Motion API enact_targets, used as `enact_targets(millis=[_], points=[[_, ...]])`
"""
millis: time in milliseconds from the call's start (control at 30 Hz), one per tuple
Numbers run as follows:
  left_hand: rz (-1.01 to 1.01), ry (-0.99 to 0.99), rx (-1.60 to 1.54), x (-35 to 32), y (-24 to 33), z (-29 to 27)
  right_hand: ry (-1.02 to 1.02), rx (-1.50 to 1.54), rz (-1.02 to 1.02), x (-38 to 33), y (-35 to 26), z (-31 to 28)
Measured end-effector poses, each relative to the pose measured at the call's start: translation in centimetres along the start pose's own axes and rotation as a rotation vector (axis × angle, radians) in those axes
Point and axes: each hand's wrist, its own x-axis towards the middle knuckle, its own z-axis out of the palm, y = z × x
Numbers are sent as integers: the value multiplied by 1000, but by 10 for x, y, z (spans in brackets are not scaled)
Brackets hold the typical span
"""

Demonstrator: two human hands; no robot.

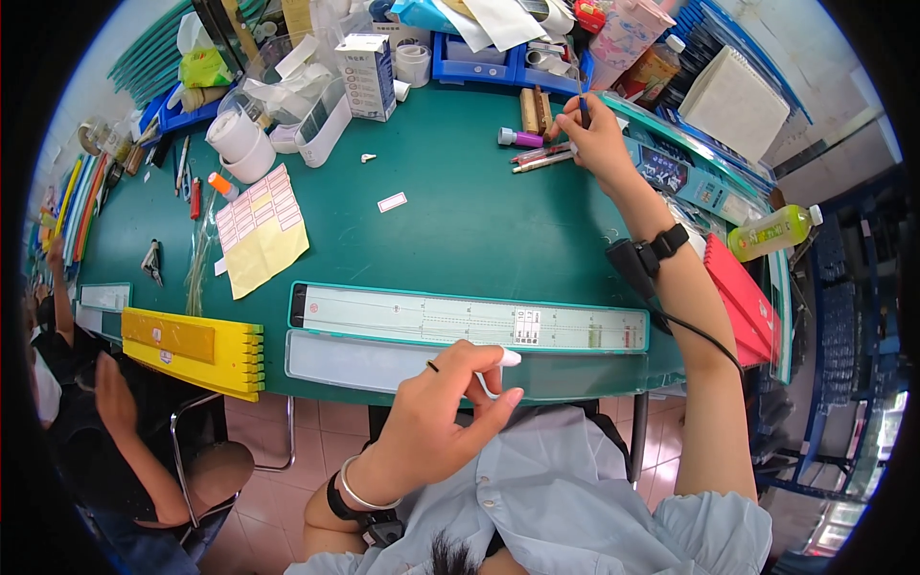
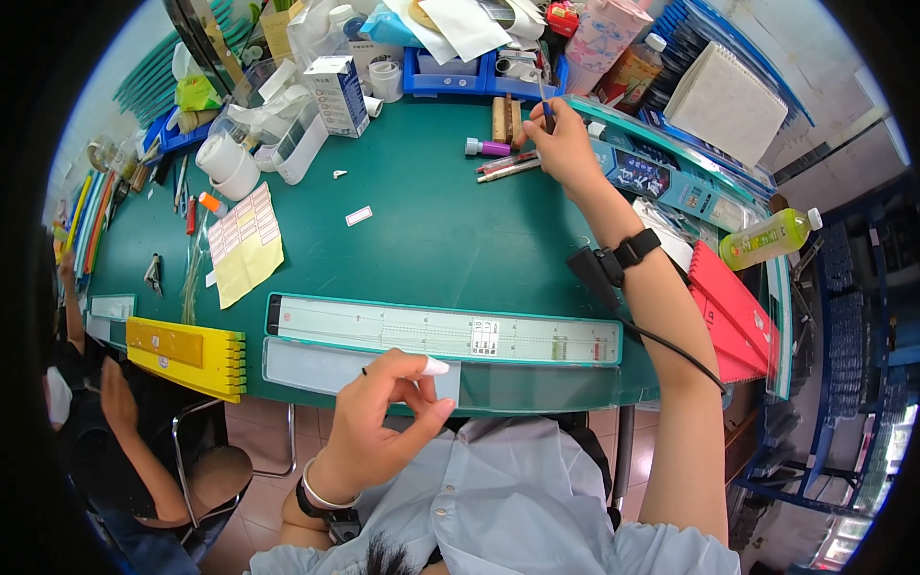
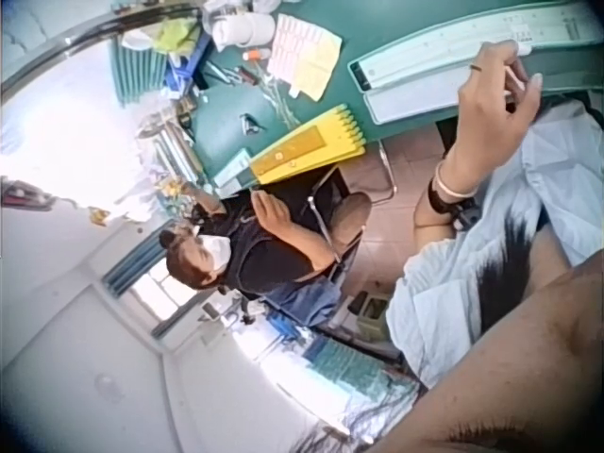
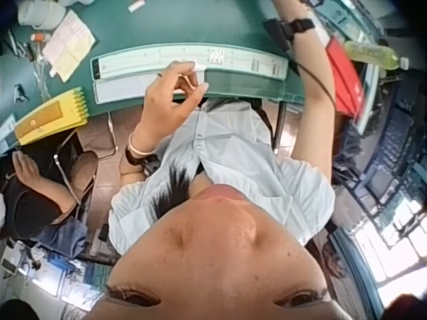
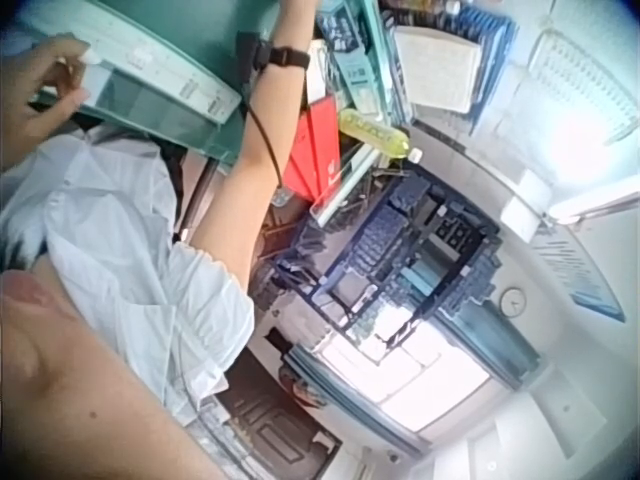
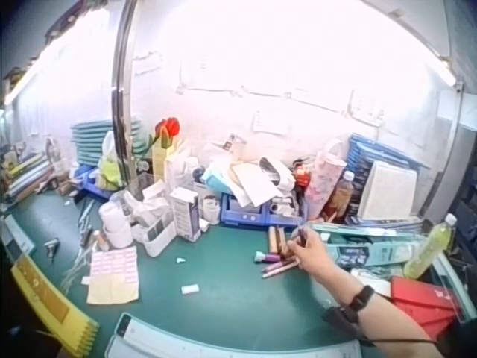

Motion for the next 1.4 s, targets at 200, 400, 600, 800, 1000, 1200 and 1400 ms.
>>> enact_targets(millis=[200, 400, 600, 800, 1000, 1200, 1400], points=[[60, 4, -61, 0, -3, 11, 142, -340, -267, 15, 8, 6], [33, -17, -59, -1, -4, 10, 141, -468, -229, 10, -4, -1], [-17, -74, -61, -2, -2, 7, 66, -540, -169, 7, -15, -6], [-105, -91, -80, -6, 3, 6, 10, -473, -176, 5, -15, -8], [-220, -185, -158, -7, 5, 4, 23, -493, -173, 2, -11, -8], [-309, -238, -192, -7, 7, 5, 25, -447, -159, 1, -11, -14], [-241, -238, -170, -8, 4, 6, 79, -464, -224, 0, -11, -9]])
